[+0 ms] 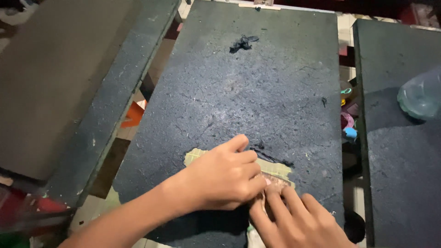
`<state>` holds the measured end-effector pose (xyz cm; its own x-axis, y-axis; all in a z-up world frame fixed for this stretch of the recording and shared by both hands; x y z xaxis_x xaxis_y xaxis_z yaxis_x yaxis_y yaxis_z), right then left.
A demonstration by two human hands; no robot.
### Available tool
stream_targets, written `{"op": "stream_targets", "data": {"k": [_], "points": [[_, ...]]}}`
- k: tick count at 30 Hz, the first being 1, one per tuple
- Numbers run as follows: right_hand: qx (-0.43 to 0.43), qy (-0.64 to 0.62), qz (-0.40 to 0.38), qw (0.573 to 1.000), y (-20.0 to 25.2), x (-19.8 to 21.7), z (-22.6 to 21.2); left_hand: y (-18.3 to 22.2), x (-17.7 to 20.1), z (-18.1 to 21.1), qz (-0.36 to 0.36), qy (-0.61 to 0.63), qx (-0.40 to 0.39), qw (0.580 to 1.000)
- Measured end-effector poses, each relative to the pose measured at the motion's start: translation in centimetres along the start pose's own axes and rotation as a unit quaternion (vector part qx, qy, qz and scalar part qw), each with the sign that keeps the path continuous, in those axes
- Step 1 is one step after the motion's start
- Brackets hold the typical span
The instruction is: Scraping dried ink residue from a production surface using a putty knife
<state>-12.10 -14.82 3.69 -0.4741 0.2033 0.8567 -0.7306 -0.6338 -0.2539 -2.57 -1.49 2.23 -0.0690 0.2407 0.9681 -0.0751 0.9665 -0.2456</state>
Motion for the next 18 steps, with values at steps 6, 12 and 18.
{"op": "stream_targets", "data": {"k": [6,12,18], "points": [[0.0,0.064,0.005,0.998,0.1,-1.3,0.0,-0.5,-1.4,-0.3,0.023,-0.016,0.021,0.999],[-0.011,0.088,0.013,0.996,0.4,-1.5,0.3,-0.9,-1.5,-0.2,0.057,0.003,0.021,0.998],[-0.023,0.07,0.005,0.997,0.9,-1.9,0.2,-1.0,-1.7,-0.1,0.058,0.018,0.015,0.998]]}}
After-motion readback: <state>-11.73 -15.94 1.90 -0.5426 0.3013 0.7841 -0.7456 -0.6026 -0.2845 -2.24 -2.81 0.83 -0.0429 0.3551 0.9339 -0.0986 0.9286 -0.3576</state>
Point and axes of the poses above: each hand's wrist, its own y-axis away from the middle knuckle, its own x-axis out of the back of the hand, z = x × y, the point moved 3 cm from there along -y, towards the middle knuckle, and after that the axes turned 15 degrees about -z, right-handed, at the moved point
